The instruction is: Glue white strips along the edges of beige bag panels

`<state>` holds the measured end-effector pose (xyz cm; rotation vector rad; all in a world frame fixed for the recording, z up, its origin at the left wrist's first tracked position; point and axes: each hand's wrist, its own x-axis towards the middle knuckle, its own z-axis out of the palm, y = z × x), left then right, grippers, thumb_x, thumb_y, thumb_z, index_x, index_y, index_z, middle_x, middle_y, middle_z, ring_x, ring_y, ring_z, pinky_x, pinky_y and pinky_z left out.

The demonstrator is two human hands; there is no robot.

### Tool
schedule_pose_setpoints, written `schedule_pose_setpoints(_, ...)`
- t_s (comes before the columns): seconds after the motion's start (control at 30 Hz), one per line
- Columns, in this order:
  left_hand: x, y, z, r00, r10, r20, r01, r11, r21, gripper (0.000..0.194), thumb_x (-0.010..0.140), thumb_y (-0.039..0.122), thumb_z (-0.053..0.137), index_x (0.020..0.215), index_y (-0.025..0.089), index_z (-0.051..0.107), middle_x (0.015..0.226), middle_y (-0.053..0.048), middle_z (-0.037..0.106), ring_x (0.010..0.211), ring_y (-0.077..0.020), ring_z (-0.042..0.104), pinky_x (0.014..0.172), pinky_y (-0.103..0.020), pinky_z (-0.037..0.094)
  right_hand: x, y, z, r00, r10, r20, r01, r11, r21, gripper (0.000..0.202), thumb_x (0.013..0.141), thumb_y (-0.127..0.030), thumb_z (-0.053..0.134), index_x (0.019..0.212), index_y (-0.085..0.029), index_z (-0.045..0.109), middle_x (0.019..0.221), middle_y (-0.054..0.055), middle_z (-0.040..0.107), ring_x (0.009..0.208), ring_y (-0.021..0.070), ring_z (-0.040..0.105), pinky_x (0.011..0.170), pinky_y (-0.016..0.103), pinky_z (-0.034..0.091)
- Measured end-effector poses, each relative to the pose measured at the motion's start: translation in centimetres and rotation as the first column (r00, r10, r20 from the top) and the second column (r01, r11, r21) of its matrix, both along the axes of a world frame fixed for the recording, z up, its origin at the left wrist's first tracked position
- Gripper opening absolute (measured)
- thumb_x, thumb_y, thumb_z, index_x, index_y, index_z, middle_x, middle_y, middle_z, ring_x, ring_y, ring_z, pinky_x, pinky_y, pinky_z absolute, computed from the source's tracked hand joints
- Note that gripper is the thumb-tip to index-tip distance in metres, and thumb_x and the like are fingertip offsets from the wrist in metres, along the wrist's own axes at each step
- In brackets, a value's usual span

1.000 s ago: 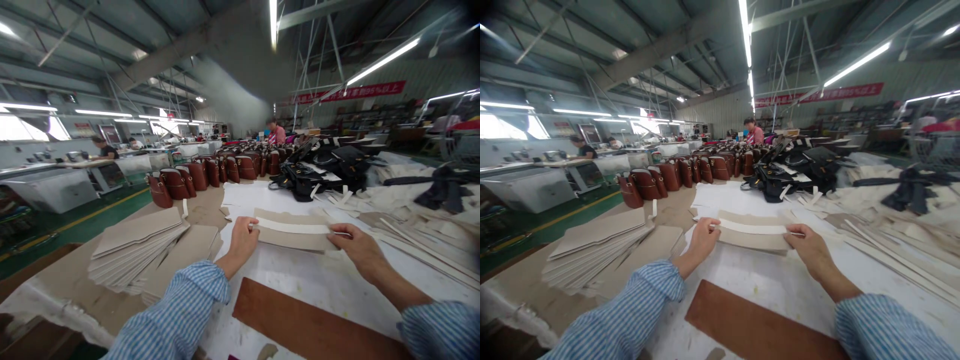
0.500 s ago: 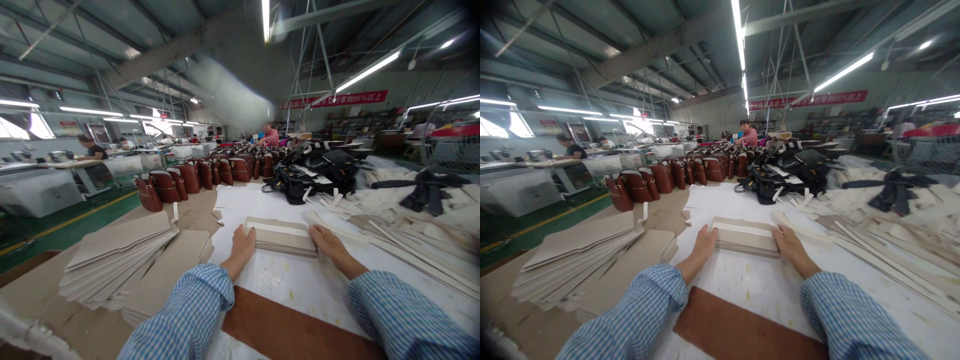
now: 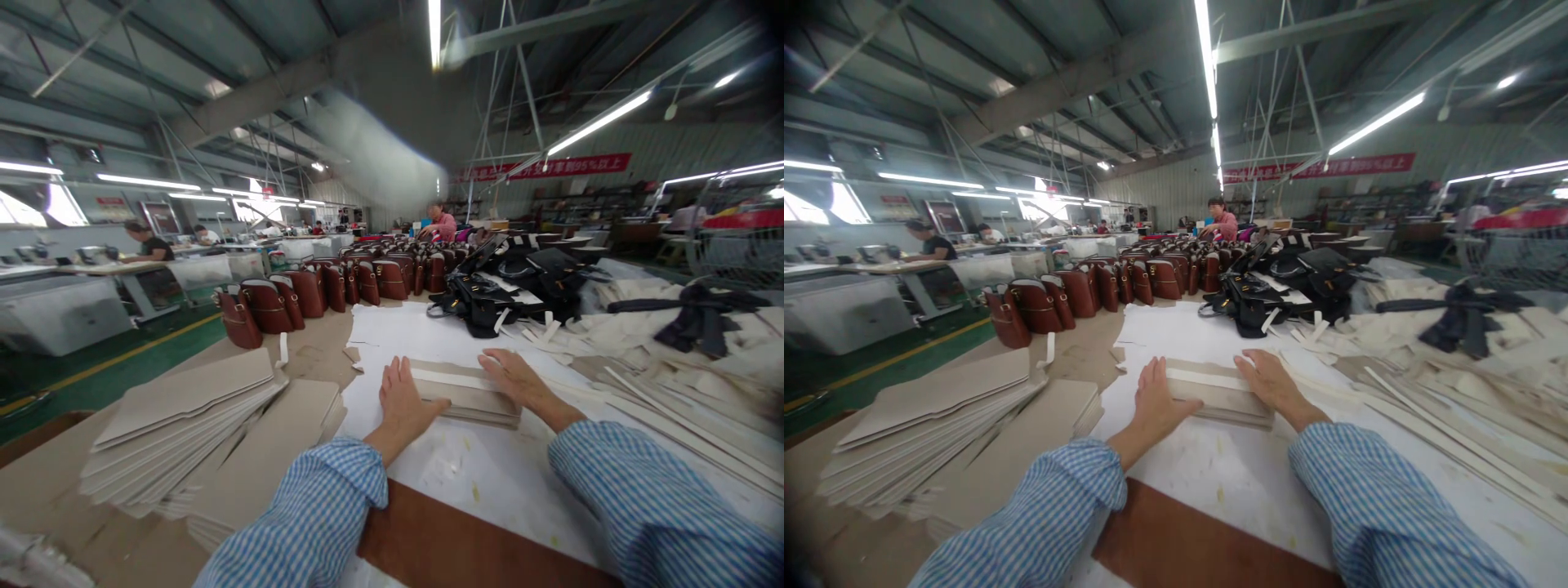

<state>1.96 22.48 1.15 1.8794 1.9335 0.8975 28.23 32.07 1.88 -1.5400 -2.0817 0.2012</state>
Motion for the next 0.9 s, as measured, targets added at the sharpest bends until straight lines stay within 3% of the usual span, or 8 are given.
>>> schedule_pose_setpoints(0.07,0.2,-0.5,0.5,0.989,-0.105,-0.101,0.105,0.994,-0.009,0.128,0.068,0.049,0.101,0.173,0.023,0.033,0.186,-0.018,0.020,0.172,-0.0468,0.008,0.138,-0.068,0.015,-1.7,1.6,0.8,0.993,0.100,0.060,-0.096,0.993,-0.067,0.032,0.112,-0.047,0.069,0.128,-0.020,0.073,0.136,0.011,0.071,0.124,0.0290,0.069,0.112,0.055,0.056)
schedule_pose_setpoints(0.17,0.2,-0.4,0.9,0.948,-0.230,-0.222,0.228,0.973,-0.035,0.120,0.068,0.045,0.103,0.170,0.027,0.041,0.183,-0.015,0.030,0.172,-0.0454,0.013,0.138,-0.071,0.009,-4.5,3.6,1.0,0.961,0.245,0.130,-0.226,0.963,-0.146,0.033,0.111,-0.047,0.072,0.129,-0.020,0.073,0.135,0.011,0.071,0.122,0.0291,0.069,0.111,0.055,0.056)
schedule_pose_setpoints(0.3,-0.6,1.0,0.9,0.908,-0.286,-0.305,0.282,0.958,-0.058,0.100,0.078,0.047,0.099,0.163,0.023,0.051,0.177,-0.019,0.041,0.169,-0.0464,0.025,0.135,-0.073,0.019,-6.6,5.1,0.1,0.902,0.389,0.185,-0.352,0.914,-0.203,0.035,0.109,-0.043,0.074,0.134,-0.019,0.071,0.138,0.012,0.070,0.126,0.0303,0.068,0.112,0.057,0.056)
schedule_pose_setpoints(0.4,-1.2,1.9,0.5,0.893,-0.309,-0.329,0.310,0.949,-0.051,0.085,0.089,0.050,0.091,0.159,0.019,0.054,0.174,-0.019,0.045,0.165,-0.0438,0.033,0.132,-0.067,0.031,-6.7,5.2,-0.5,0.867,0.451,0.213,-0.407,0.886,-0.220,0.034,0.110,-0.043,0.073,0.133,-0.019,0.071,0.135,0.011,0.070,0.123,0.0297,0.069,0.110,0.056,0.057)
schedule_pose_setpoints(0.57,-1.7,2.3,-0.2,0.887,-0.315,-0.337,0.321,0.946,-0.039,0.066,0.100,0.049,0.080,0.155,0.020,0.058,0.169,-0.016,0.049,0.158,-0.0409,0.042,0.126,-0.063,0.042,-6.2,4.4,-1.0,0.830,0.494,0.260,-0.454,0.868,-0.201,0.033,0.110,-0.044,0.072,0.132,-0.019,0.071,0.135,0.011,0.070,0.125,0.0303,0.068,0.111,0.057,0.056)
schedule_pose_setpoints(0.9,-1.6,1.9,1.1,0.877,-0.299,-0.377,0.291,0.953,-0.080,0.074,0.094,0.049,0.087,0.156,0.022,0.057,0.164,-0.015,0.053,0.152,-0.0412,0.049,0.118,-0.061,0.051,-7.1,3.0,-0.5,0.847,0.423,0.321,-0.406,0.906,-0.122,0.032,0.110,-0.044,0.073,0.131,-0.019,0.072,0.135,0.011,0.070,0.124,0.0298,0.068,0.110,0.056,0.057)
